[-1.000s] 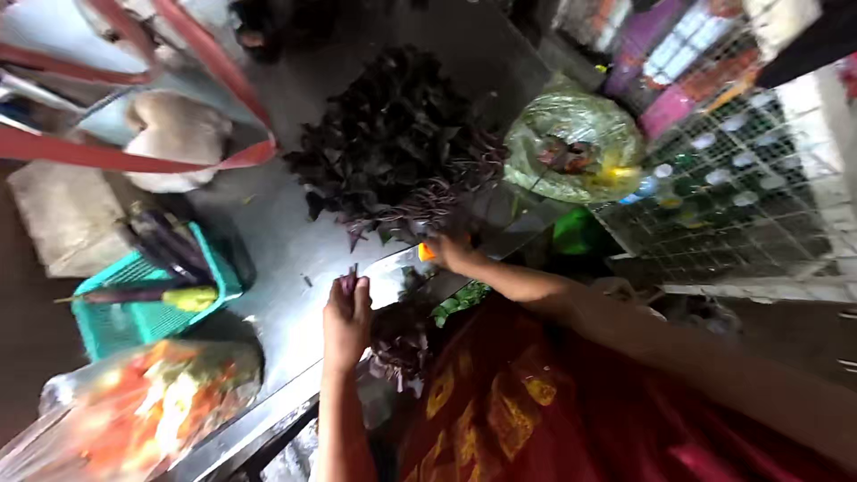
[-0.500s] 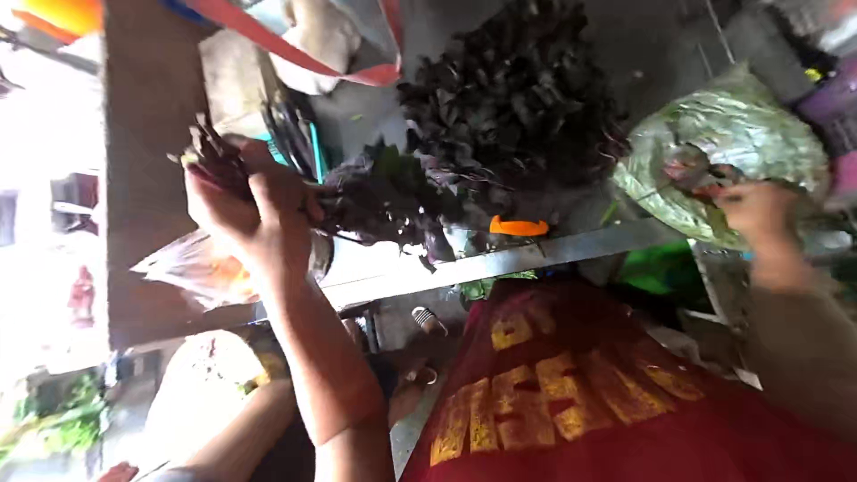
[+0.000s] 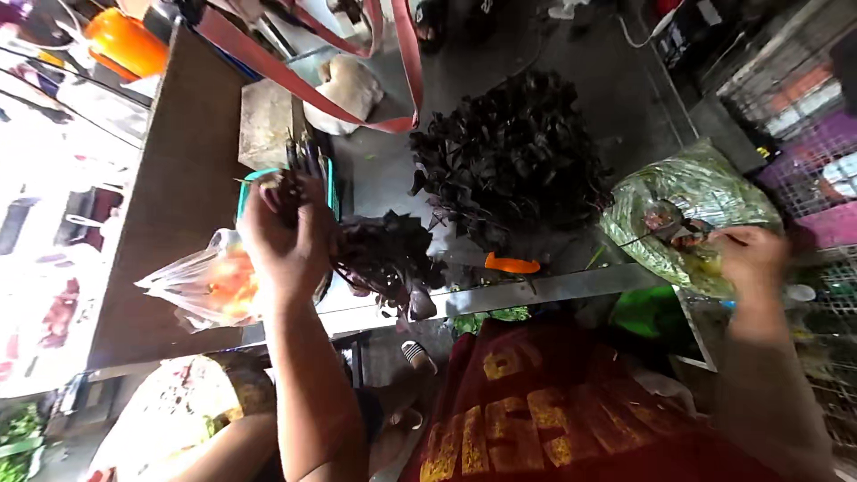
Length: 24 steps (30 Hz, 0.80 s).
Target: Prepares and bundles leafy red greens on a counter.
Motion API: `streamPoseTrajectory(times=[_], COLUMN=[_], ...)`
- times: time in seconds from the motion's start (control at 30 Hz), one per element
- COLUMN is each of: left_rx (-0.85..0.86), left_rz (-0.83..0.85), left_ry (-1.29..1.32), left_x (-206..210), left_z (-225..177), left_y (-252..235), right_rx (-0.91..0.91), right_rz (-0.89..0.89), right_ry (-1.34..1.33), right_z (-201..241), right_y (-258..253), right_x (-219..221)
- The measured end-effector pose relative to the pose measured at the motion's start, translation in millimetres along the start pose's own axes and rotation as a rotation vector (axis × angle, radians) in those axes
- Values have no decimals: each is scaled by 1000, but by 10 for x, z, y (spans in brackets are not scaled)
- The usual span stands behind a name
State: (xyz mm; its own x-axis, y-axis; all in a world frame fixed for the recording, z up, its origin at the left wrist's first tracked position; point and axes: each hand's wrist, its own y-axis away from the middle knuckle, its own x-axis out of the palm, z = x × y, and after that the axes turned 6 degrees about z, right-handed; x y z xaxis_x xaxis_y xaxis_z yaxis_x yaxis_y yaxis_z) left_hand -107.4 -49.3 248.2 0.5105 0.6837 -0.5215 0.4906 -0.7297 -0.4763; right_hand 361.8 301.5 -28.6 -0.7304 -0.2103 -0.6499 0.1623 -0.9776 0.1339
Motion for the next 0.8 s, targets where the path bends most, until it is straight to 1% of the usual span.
streamPoseTrajectory(times=[0.07,0.1,0.17,0.2,0.27,0.33,0.37,0.47,0.53,0.6,0.67,0.73,0.77,0.8], left_rx=[-60,-95,-135,-135,-148,-171,-190,-190,-160,-154,-160,-203,-225,-243], left_rz=[91,159,299,357,452,502,513,503,510,536,534,488,450,400], left_ry=[-46,-72,-60,-22,76,152,186,249,270,299,350,471,520,558], left_x=[99,158,312,392,570,715,764,859,907,959,973,870,783,711], left_z=[7,9,29,64,103,110,105,79,67,86,127,197,261,340], left_y=[66,108,184,215,266,297,308,336,358,382,430,485,498,494], right_rx=[-7,-29,-130,-193,-376,-599,-692,-912,-1058,-1144,-1127,-1053,-1028,-1016], right_rz=[-7,19,140,203,244,286,343,584,608,584,616,719,763,775], right_ry=[-338,-509,-765,-814,-811,-783,-749,-579,-447,-367,-395,-514,-520,-462], right_z=[473,755,1350,1665,2210,2611,2769,3102,3268,3402,3433,3352,3293,3236], right_y=[195,314,530,625,800,955,1049,1310,1425,1561,1638,1609,1571,1538], right_x=[30,60,126,173,360,604,705,936,1098,1199,1279,1342,1359,1362])
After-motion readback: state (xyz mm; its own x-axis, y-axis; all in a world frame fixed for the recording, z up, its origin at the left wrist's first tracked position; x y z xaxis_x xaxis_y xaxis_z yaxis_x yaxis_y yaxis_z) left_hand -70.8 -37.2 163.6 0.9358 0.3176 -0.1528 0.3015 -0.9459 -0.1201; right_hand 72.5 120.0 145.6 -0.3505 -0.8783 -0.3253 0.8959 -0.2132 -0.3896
